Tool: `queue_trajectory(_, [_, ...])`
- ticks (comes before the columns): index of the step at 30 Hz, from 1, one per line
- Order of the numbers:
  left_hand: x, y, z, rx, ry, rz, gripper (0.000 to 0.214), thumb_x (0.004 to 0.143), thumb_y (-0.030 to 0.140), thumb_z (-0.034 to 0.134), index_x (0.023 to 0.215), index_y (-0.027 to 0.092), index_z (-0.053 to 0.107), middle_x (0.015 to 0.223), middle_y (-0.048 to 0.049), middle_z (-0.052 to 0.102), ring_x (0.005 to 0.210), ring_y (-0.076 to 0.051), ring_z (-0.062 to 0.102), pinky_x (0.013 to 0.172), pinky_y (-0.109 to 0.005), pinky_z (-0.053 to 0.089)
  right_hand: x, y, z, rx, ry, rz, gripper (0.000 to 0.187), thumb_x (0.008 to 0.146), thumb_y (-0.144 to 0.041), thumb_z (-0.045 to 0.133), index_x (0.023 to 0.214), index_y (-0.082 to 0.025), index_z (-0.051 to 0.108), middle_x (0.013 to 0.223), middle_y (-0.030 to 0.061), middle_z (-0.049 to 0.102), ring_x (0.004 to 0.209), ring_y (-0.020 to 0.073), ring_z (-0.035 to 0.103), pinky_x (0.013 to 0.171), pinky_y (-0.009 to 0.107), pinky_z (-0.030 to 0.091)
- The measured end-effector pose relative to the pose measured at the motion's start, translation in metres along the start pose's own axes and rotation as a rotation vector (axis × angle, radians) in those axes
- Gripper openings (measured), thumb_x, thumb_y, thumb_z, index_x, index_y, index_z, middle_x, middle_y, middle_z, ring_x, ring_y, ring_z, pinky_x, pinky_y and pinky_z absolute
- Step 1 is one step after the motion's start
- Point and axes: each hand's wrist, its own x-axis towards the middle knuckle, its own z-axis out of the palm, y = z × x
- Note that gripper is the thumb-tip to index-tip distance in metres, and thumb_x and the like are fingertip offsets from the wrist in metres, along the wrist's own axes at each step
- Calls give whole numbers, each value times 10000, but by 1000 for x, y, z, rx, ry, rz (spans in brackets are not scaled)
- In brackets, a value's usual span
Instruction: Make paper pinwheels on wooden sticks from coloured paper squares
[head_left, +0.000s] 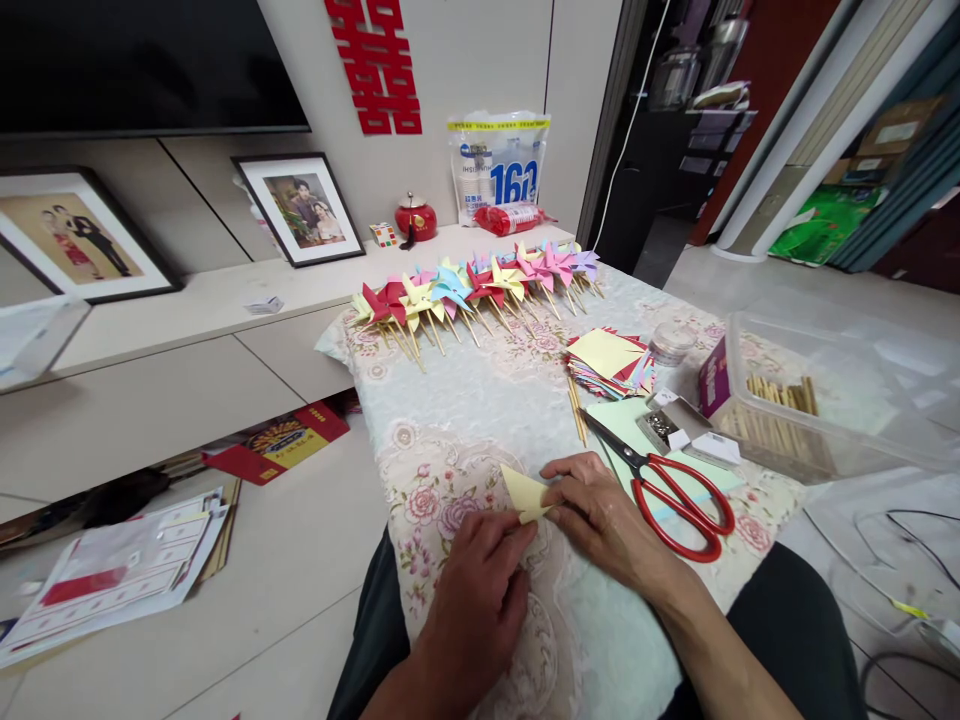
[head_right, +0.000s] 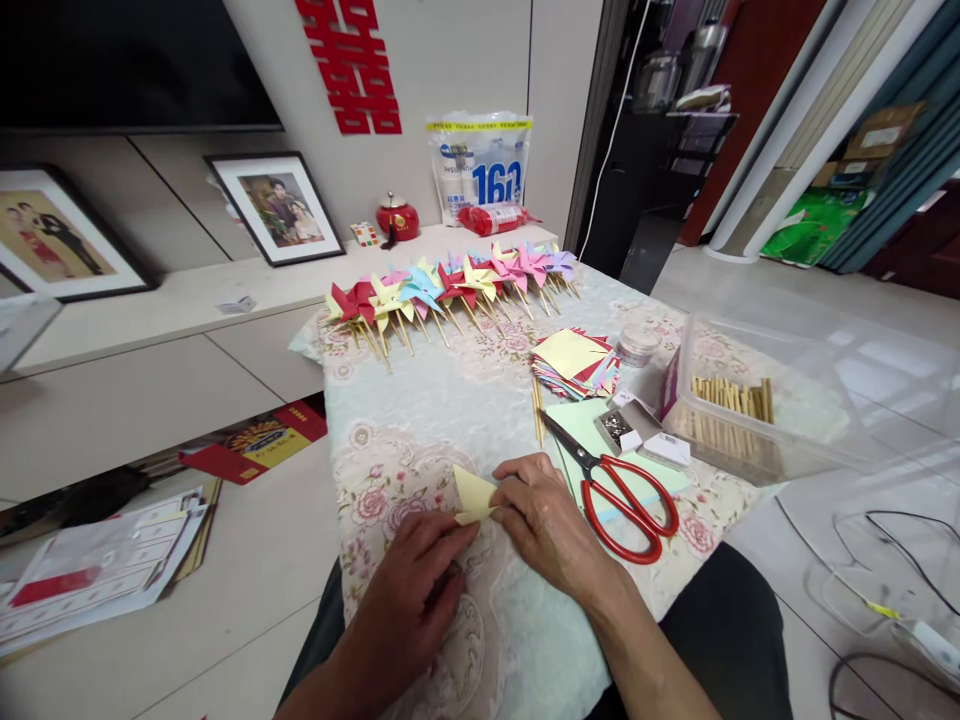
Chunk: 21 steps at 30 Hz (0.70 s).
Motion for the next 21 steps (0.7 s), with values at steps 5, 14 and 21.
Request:
queue_trajectory(5, [6, -3, 7, 41, 26, 4, 411, 837, 18, 508, 1209, 128, 645, 1131, -132, 658, 1040, -264, 583, 921, -474, 540, 0, 2, 1, 10, 17, 24, 127, 959, -178, 568, 930, -243, 673, 1132, 71, 640, 1097, 261, 541, 898, 430, 474])
queue_trajectory(14, [11, -2, 13, 10, 115, -61, 346, 821, 36, 524, 1120, 137, 665, 1031, -117, 646, 960, -264, 578, 843, -461, 534, 11, 4, 9, -21, 62, 66, 141, 954, -171, 558, 843, -209, 637, 995, 71, 641, 955, 242, 553, 840, 410, 469])
queue_trajectory(21, [11, -4, 16, -14, 161, -111, 389, 812, 36, 524, 1175, 126, 633, 1063, -120, 640, 991, -262, 583, 884, -474, 523, 15, 5, 13, -3, 96, 78, 164, 916, -183, 596, 755, -209, 579, 960, 66, 620, 922, 237, 555, 799, 390, 464])
